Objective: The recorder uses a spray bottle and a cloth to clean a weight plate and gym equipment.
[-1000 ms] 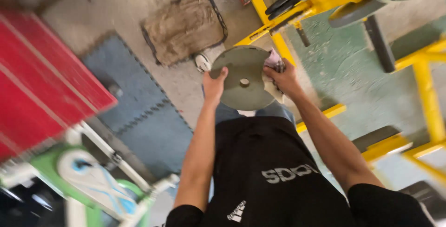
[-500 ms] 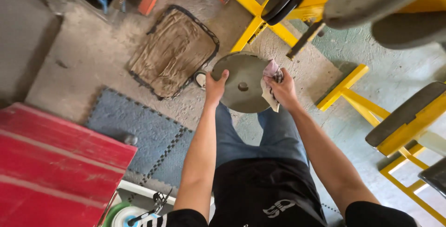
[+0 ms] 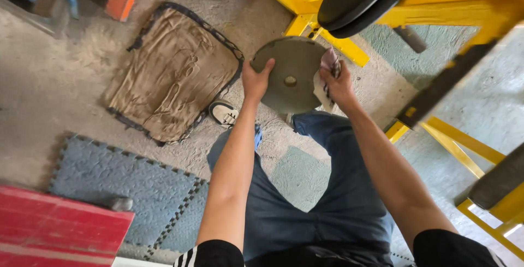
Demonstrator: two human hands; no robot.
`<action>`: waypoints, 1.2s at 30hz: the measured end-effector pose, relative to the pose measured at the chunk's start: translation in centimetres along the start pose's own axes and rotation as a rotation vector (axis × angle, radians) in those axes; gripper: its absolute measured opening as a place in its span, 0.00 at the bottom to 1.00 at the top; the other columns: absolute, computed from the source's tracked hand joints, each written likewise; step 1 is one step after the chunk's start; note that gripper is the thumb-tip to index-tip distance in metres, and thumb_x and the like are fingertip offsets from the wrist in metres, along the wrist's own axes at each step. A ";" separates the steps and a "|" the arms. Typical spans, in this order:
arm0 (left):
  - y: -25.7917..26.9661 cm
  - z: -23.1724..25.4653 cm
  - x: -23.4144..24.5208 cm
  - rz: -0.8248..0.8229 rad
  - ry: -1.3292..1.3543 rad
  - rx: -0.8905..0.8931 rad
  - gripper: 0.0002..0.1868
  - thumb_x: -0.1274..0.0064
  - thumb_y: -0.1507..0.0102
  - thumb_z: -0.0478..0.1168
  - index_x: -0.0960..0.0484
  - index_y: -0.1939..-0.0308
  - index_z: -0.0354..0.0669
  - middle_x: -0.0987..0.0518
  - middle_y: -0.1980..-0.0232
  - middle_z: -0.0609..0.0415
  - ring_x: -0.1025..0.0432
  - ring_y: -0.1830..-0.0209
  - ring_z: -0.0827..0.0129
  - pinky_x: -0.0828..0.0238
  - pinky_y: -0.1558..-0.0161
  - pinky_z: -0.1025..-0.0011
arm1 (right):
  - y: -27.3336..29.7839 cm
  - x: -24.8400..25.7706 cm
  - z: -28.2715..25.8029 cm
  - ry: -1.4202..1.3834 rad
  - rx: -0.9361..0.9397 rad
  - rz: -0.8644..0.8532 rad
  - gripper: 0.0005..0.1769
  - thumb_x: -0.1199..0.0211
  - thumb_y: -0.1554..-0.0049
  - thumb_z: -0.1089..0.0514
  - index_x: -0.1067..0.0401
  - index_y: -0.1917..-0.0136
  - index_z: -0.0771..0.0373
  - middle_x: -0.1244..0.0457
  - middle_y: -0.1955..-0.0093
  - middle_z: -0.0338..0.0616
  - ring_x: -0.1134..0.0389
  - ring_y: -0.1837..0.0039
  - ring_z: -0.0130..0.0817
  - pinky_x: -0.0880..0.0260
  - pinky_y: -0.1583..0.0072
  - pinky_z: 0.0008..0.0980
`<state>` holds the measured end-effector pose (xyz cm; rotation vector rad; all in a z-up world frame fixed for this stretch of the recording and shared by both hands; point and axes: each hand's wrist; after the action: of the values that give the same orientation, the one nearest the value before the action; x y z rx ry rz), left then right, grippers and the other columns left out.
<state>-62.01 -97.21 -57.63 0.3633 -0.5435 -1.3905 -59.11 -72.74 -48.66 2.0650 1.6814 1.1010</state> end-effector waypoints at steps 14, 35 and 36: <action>-7.1 -8.1 -3.6 -0.131 -0.084 -0.150 0.42 0.33 0.42 0.62 0.29 0.40 0.32 0.25 0.41 0.36 0.30 0.39 0.47 0.33 0.38 0.56 | -5.9 -0.6 5.4 0.092 0.130 0.013 0.14 0.38 0.37 0.59 0.38 0.41 0.65 0.36 0.56 0.41 0.34 0.54 0.27 0.31 0.52 0.31; -10.2 -4.2 -7.5 -0.159 0.569 0.168 0.28 0.37 0.41 0.63 0.25 0.63 0.41 0.29 0.58 0.57 0.33 0.58 0.70 0.34 0.54 0.70 | -2.4 -1.1 6.0 0.575 0.383 0.105 0.16 0.35 0.41 0.64 0.38 0.43 0.68 0.36 0.55 0.56 0.32 0.55 0.46 0.32 0.53 0.46; -10.3 -3.1 -7.6 -0.160 0.618 0.189 0.25 0.40 0.39 0.61 0.27 0.67 0.44 0.31 0.61 0.60 0.35 0.60 0.73 0.36 0.56 0.72 | -2.3 -1.1 6.1 0.617 0.316 0.118 0.18 0.33 0.42 0.63 0.38 0.44 0.67 0.36 0.57 0.57 0.32 0.57 0.48 0.33 0.55 0.47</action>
<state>-69.42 -91.59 -66.96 0.9659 -0.1334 -1.2934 -56.63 -71.51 -54.69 2.1675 2.1453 1.7454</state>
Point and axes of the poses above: each hand's wrist, its own y-axis away from the middle knuckle, its own x-axis out of the back of the hand, z = x × y
